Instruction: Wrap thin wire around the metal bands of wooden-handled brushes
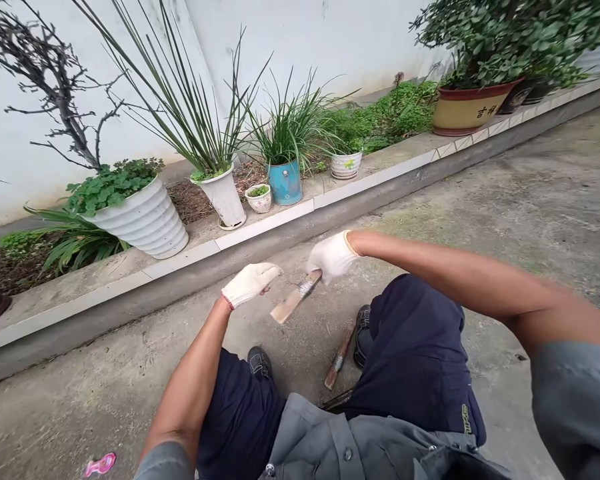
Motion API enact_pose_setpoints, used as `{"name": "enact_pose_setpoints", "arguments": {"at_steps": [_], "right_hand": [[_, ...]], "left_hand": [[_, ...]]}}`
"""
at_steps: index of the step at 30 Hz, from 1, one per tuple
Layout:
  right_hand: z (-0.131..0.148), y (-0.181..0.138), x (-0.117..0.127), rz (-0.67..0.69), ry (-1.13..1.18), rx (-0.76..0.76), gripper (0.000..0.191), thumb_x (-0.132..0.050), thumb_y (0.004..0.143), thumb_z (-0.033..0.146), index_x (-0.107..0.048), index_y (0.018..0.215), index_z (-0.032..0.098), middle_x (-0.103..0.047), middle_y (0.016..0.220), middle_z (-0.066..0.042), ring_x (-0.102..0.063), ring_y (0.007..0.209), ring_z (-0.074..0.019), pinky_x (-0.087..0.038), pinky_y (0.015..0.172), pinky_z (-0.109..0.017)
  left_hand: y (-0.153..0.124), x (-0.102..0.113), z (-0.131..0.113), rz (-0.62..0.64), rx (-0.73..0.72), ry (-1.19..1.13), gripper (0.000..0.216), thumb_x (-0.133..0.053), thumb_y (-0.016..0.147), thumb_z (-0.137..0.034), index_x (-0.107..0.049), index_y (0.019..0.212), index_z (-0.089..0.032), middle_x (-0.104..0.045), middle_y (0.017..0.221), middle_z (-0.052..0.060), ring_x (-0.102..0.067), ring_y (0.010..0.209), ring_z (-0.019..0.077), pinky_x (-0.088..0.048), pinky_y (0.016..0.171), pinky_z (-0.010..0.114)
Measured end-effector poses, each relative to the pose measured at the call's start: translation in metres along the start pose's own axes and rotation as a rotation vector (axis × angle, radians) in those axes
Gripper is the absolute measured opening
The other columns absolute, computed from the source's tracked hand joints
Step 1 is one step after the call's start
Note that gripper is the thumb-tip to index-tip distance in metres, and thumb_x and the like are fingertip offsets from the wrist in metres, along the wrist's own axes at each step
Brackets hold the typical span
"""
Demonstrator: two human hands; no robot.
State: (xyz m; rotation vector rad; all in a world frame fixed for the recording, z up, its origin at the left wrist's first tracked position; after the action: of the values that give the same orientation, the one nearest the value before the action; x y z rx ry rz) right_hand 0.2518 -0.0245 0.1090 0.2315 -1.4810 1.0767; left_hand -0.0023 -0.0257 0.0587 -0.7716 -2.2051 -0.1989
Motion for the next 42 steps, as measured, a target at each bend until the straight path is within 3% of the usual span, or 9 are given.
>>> {"name": "enact_pose_setpoints", "arguments": {"at_steps": [3, 7, 11, 16, 20, 24, 29, 36, 42], "right_hand": [[-0.009, 0.005, 0.016, -0.228, 0.167, 0.009, 0.023, -0.067, 0.082, 0.039, -0.071, 0.091, 0.018, -0.064, 0.072, 0.002, -0.051, 0.065, -0.012, -0.035, 0.064, -0.025], [-0.038, 0.026, 0.037, -0.576, 0.13, -0.234, 0.035, -0.059, 0.09, 0.045, -0.071, 0.106, 0.017, -0.073, 0.093, -0.008, -0.063, 0.08, -0.0183, -0.039, 0.069, -0.025], [-0.064, 0.051, 0.029, -0.68, 0.043, -0.547, 0.035, -0.053, 0.094, 0.037, -0.07, 0.119, 0.018, -0.075, 0.103, -0.016, -0.07, 0.094, -0.027, -0.045, 0.076, -0.03], [-0.076, 0.075, -0.01, -0.656, -0.127, -0.635, 0.028, -0.052, 0.089, 0.013, -0.074, 0.105, 0.009, -0.074, 0.1, -0.025, -0.073, 0.096, -0.034, -0.05, 0.08, -0.039], [-0.079, 0.078, -0.041, -0.41, -0.191, -0.516, 0.027, -0.057, 0.084, 0.011, -0.077, 0.1, 0.008, -0.075, 0.098, -0.025, -0.073, 0.097, -0.0345, -0.049, 0.08, -0.04], [-0.075, 0.06, -0.059, -0.197, -0.111, -0.216, 0.023, -0.064, 0.084, 0.033, -0.078, 0.092, 0.017, -0.075, 0.087, -0.014, -0.071, 0.08, -0.0264, -0.044, 0.069, -0.032], [-0.072, 0.038, -0.06, -0.337, 0.261, -0.049, 0.043, -0.063, 0.084, 0.06, -0.071, 0.088, 0.018, -0.067, 0.074, 0.0, -0.056, 0.064, -0.013, -0.032, 0.058, -0.024], [-0.084, 0.05, -0.05, -0.633, 0.238, -0.521, 0.031, -0.054, 0.096, 0.044, -0.068, 0.104, 0.017, -0.073, 0.092, -0.009, -0.065, 0.079, -0.0197, -0.038, 0.065, -0.027], [-0.056, 0.038, -0.065, -0.227, -0.162, -0.57, 0.018, -0.063, 0.082, 0.011, -0.075, 0.096, 0.01, -0.074, 0.094, -0.02, -0.07, 0.092, -0.03, -0.046, 0.079, -0.037]], "left_hand": [[0.015, -0.002, 0.002, 0.052, -0.053, -0.118, 0.044, -0.046, 0.1, -0.053, -0.07, 0.1, -0.016, -0.062, 0.066, -0.001, -0.058, 0.057, 0.0144, -0.045, 0.06, 0.025], [0.028, -0.008, -0.002, 0.115, -0.026, -0.34, 0.049, -0.043, 0.102, -0.057, -0.067, 0.101, -0.014, -0.064, 0.063, 0.001, -0.065, 0.059, 0.0167, -0.048, 0.064, 0.027], [0.032, -0.011, 0.0, 0.26, 0.038, -0.38, 0.049, -0.047, 0.101, -0.057, -0.069, 0.105, -0.013, -0.06, 0.058, 0.0, -0.072, 0.065, 0.0196, -0.045, 0.062, 0.025], [0.038, -0.02, 0.012, 0.256, 0.062, -0.274, 0.048, -0.049, 0.099, -0.055, -0.072, 0.11, -0.015, -0.054, 0.058, -0.005, -0.067, 0.057, 0.0159, -0.045, 0.062, 0.025], [0.046, -0.017, 0.02, 0.089, 0.123, -0.102, 0.043, -0.044, 0.099, -0.048, -0.074, 0.104, -0.017, -0.062, 0.066, -0.002, -0.063, 0.055, 0.0148, -0.045, 0.059, 0.026], [0.054, -0.008, 0.029, -0.071, 0.149, 0.109, 0.042, -0.04, 0.1, -0.043, -0.073, 0.094, -0.018, -0.059, 0.058, -0.003, -0.06, 0.056, 0.0165, -0.04, 0.059, 0.027], [0.057, -0.037, 0.024, -0.001, 0.102, -0.051, 0.036, -0.05, 0.097, -0.044, -0.072, 0.098, -0.016, -0.066, 0.068, 0.0, -0.064, 0.063, 0.0172, -0.044, 0.06, 0.026], [0.043, -0.085, 0.001, 0.271, 0.083, -0.381, 0.048, -0.042, 0.102, -0.052, -0.069, 0.109, -0.014, -0.05, 0.048, -0.005, -0.076, 0.081, 0.0236, -0.051, 0.07, 0.026], [0.032, -0.06, 0.01, 0.169, 0.097, -0.197, 0.046, -0.046, 0.099, -0.051, -0.074, 0.109, -0.016, -0.064, 0.061, -0.001, -0.065, 0.057, 0.0162, -0.046, 0.059, 0.024]]}}
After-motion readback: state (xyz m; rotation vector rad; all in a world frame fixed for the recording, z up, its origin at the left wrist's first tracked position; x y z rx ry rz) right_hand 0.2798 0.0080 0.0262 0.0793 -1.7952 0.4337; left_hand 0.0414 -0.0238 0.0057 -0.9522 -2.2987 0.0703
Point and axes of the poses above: each hand's wrist, its own y-axis towards the middle knuckle, its own x-axis out of the back of the hand, z = x × y, the point moved 1 cm from there along y, towards the middle knuckle
